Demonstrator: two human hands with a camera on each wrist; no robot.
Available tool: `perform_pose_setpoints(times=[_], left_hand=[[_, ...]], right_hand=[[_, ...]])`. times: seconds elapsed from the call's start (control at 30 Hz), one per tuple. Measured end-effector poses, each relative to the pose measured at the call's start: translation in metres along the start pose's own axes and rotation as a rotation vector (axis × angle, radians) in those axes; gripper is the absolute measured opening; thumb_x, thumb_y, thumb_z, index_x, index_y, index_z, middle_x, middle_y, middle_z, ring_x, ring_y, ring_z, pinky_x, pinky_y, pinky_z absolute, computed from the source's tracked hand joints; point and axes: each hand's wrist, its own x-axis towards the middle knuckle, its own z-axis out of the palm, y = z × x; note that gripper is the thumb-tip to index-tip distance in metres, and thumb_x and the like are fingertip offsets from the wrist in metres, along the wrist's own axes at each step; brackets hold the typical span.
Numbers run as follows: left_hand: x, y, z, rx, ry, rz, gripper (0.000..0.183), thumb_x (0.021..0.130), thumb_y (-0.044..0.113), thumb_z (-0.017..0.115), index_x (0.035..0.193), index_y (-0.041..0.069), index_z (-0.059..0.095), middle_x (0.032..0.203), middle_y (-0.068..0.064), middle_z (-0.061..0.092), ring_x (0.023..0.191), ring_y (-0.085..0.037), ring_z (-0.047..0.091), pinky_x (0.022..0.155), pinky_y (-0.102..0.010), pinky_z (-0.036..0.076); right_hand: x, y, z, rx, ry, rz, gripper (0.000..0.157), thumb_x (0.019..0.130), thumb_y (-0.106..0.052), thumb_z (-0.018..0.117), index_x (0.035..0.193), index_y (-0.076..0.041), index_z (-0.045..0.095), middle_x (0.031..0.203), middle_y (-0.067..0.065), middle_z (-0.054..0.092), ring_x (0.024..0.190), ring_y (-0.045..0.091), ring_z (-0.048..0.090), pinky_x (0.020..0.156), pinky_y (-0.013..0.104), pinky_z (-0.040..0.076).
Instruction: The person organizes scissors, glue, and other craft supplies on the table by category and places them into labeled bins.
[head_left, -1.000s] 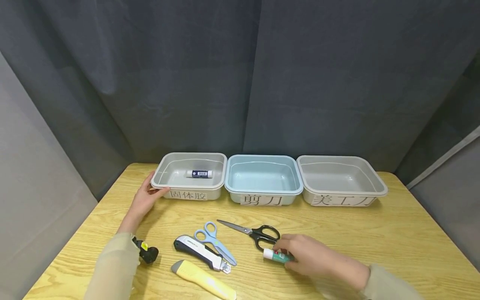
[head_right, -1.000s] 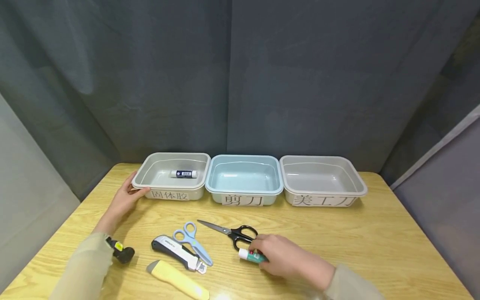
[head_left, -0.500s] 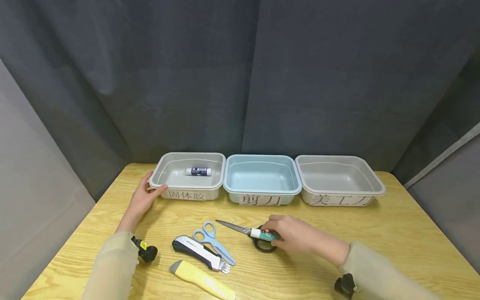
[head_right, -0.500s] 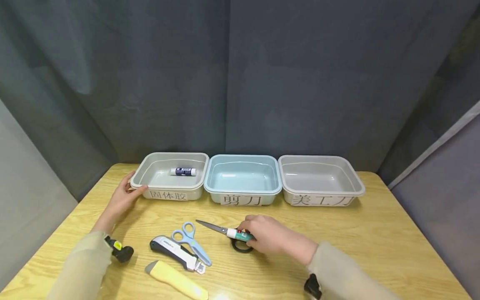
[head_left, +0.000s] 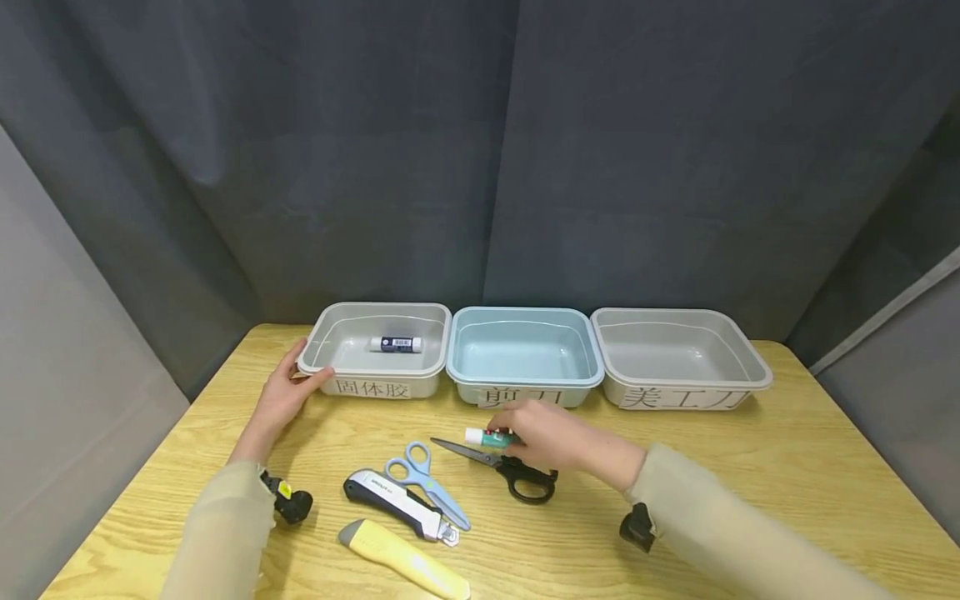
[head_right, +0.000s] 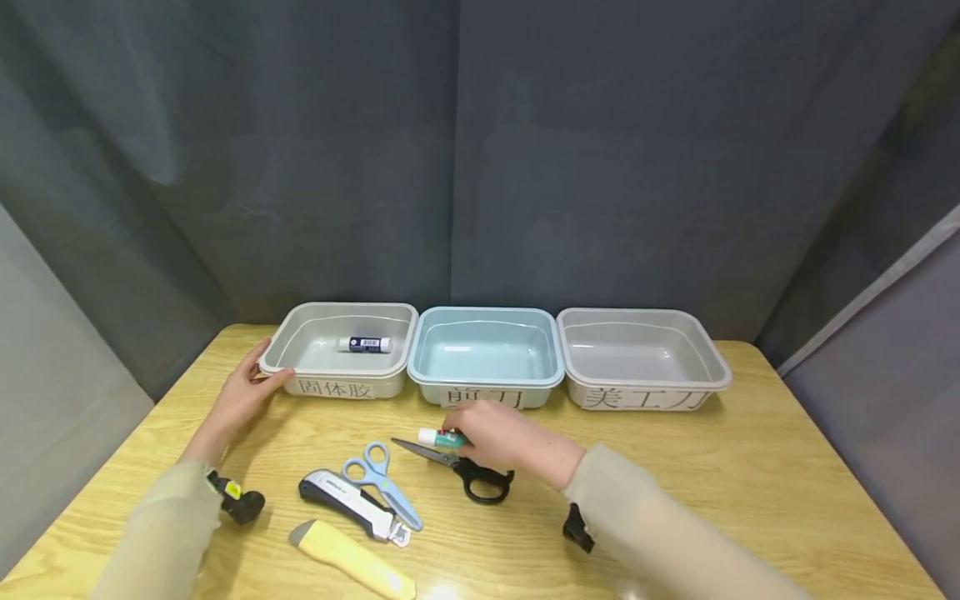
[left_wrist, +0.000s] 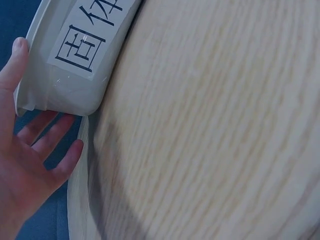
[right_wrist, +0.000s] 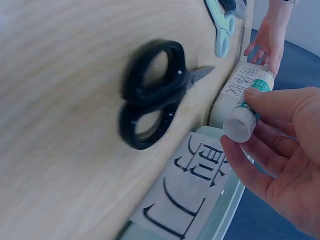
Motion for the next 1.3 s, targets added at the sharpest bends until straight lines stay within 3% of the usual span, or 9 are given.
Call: perform_pose_setpoints(times=[0.13,0.53,1.0,1.3], left_hand=[[0.001,0.000,0.001,-0.009,0.002,-0.004,0.086,0.082,0.044,0.063,0.147,0.016,0.014,0.147,-0.016,0.026,0.121,-0.035,0.039,0.102,-0.050,0.029],[0.000,-0.002,0.000,-0.001,0.008,-0.015,0.087,0.082,0.046,0.062,0.147,0.015,0.012,0.147,-0.018,0.025,0.122,-0.036,0.039,0.103,-0.049,0.029],[0.001,-0.003,0.002,0.011,0.017,0.000,0.085,0.084,0.042,0.062,0.147,0.014,0.013,0.146,-0.020,0.027,0.119,-0.037,0.042,0.100,-0.048,0.033],[-0.001,-0.002,0.004,0.013,0.019,-0.003,0.085,0.084,0.042,0.061,0.147,0.015,0.012,0.145,-0.020,0.027,0.119,-0.037,0.042,0.100,-0.048,0.033]], right_hand=[[0.017,0.002,-0.003,-0.012,0.047,-0.023,0.022,0.078,-0.009,0.069,0.099,-0.008,0.066,0.092,0.001,0.064,0.081,0.011,0.060,0.070,0.023,0.050],[0.054,0.005,-0.018,0.002,0.103,0.016,0.018,0.081,-0.010,0.067,0.099,-0.009,0.067,0.091,-0.001,0.066,0.082,0.010,0.061,0.072,0.025,0.050],[0.097,-0.003,-0.021,-0.029,0.088,0.081,0.021,0.083,-0.012,0.064,0.104,-0.013,0.067,0.098,-0.003,0.066,0.086,0.009,0.059,0.076,0.026,0.048],[0.111,-0.001,-0.017,-0.024,0.081,0.139,0.024,0.084,-0.013,0.065,0.108,-0.013,0.065,0.103,0.000,0.062,0.089,0.012,0.058,0.077,0.026,0.048]])
